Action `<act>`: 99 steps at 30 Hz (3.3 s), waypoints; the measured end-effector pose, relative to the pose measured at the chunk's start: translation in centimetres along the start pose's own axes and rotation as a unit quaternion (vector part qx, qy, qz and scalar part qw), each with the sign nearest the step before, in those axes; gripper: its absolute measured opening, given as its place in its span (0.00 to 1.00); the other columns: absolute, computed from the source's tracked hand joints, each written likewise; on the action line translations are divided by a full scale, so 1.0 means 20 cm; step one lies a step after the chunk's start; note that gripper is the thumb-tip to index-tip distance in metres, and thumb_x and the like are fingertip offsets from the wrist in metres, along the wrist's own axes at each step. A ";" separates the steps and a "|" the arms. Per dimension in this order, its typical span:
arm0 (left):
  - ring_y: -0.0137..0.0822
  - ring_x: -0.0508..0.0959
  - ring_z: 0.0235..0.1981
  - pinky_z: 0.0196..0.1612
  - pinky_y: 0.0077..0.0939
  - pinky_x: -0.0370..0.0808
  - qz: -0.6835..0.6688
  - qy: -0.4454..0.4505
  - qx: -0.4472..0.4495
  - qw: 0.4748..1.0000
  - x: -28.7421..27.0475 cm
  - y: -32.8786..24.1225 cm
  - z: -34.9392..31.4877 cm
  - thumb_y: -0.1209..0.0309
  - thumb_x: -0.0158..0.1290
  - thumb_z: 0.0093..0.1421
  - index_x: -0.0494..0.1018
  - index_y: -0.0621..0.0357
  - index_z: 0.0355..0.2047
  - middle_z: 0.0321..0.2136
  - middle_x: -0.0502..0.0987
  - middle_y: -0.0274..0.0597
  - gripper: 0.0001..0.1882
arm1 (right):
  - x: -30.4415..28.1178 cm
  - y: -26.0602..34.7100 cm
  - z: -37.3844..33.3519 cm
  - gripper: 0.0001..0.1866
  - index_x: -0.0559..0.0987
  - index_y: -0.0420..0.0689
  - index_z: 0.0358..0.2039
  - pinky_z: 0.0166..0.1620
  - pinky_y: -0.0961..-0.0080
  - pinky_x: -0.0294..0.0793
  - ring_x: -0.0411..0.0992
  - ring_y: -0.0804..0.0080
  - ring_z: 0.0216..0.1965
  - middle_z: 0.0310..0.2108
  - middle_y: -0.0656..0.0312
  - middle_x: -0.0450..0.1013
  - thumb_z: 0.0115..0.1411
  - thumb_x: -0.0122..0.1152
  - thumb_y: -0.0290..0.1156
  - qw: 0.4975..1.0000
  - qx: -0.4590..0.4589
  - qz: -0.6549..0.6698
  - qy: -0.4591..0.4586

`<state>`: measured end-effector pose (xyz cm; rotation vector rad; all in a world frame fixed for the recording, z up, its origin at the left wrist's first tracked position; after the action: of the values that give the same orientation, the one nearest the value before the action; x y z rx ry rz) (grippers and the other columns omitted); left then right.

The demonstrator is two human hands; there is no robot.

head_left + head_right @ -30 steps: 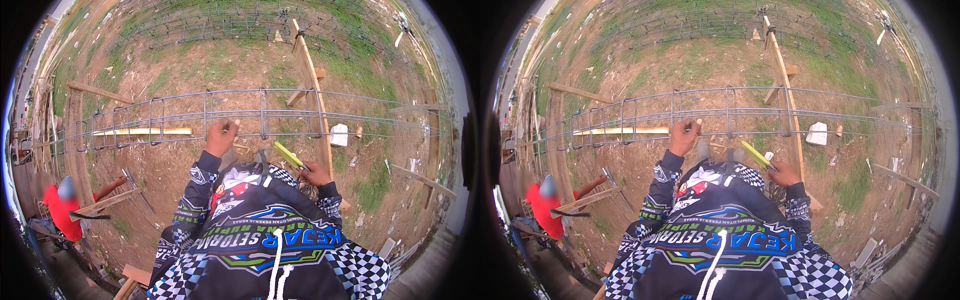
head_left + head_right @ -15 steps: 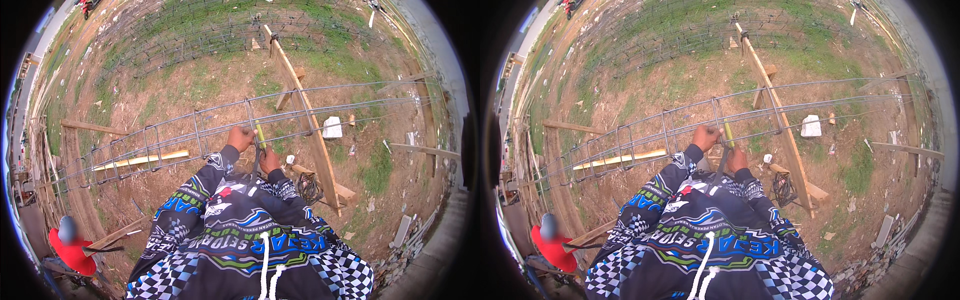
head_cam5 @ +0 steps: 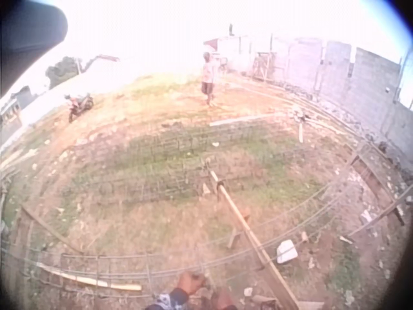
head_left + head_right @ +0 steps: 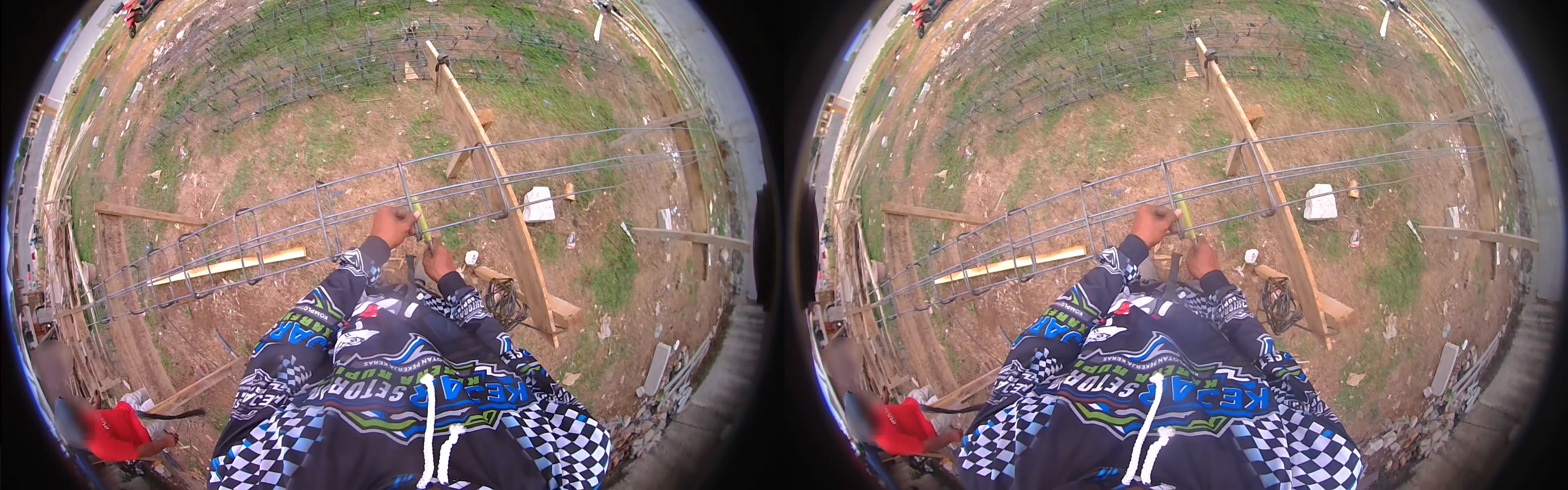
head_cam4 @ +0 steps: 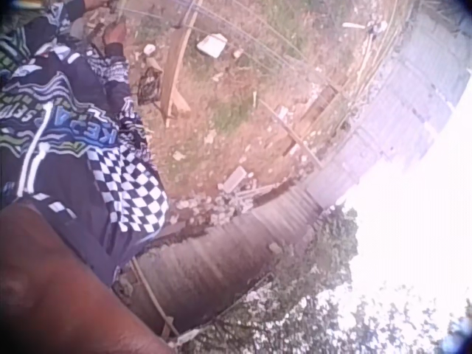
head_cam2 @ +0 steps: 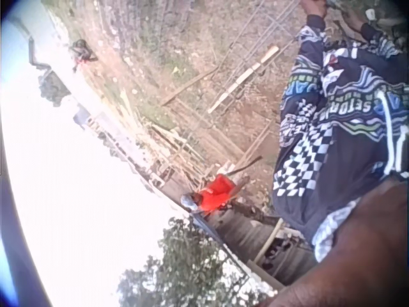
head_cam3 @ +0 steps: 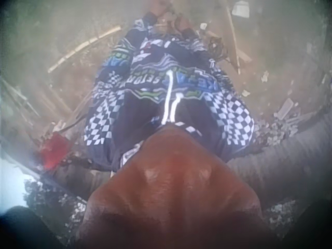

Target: The person uses pliers to twist wire ties around the intersections of a metal rebar grid, securing the structure. They repeatedly pick up wire, wrap it around the bars, and twist it tight to fasten the cage.

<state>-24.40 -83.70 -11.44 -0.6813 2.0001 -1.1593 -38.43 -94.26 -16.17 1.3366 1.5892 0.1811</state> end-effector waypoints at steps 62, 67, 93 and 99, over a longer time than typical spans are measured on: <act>0.50 0.80 0.28 0.36 0.45 0.73 0.235 -0.198 0.103 0.946 -1.36 0.15 -0.04 0.58 0.55 0.55 0.82 0.55 0.30 0.25 0.80 0.50 0.14 | 0.34 1.42 0.23 0.12 0.82 0.42 0.25 0.33 0.60 0.73 0.75 0.54 0.25 0.22 0.50 0.76 0.56 0.57 0.36 0.915 -0.271 -0.299 0.011; 0.43 0.81 0.26 0.35 0.37 0.76 0.160 -0.024 0.046 0.986 -1.28 0.21 0.18 0.60 0.56 0.57 0.81 0.59 0.38 0.29 0.82 0.50 0.17 | 0.39 1.42 0.07 0.09 0.78 0.42 0.24 0.34 0.53 0.72 0.75 0.48 0.25 0.21 0.48 0.75 0.54 0.56 0.34 0.912 -0.276 -0.296 -0.064; 0.37 0.80 0.20 0.28 0.30 0.76 0.075 -0.068 0.069 0.992 -1.03 0.27 0.36 0.65 0.59 0.46 0.80 0.58 0.26 0.18 0.79 0.47 0.10 | 0.21 1.36 0.26 0.09 0.78 0.44 0.27 0.30 0.58 0.73 0.75 0.52 0.26 0.23 0.52 0.75 0.56 0.58 0.36 0.887 -0.372 -0.263 -0.077; 0.42 0.79 0.27 0.33 0.36 0.75 0.077 -0.081 0.072 0.991 -1.04 0.24 0.22 0.61 0.61 0.48 0.79 0.56 0.29 0.23 0.79 0.47 0.13 | 0.17 1.32 0.51 0.16 0.84 0.46 0.31 0.37 0.60 0.75 0.77 0.55 0.31 0.28 0.52 0.78 0.53 0.63 0.46 0.924 -0.276 -0.255 0.070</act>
<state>-8.73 -68.58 -10.61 -0.5209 1.7823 -1.1070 -13.17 -86.35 -5.71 0.4633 1.7773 0.3738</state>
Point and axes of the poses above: each hand's wrist, its own z-axis towards the middle knuckle, its own x-axis out of the palm, y = z × x, the point moved 2 cm from there along z, towards the middle knuckle
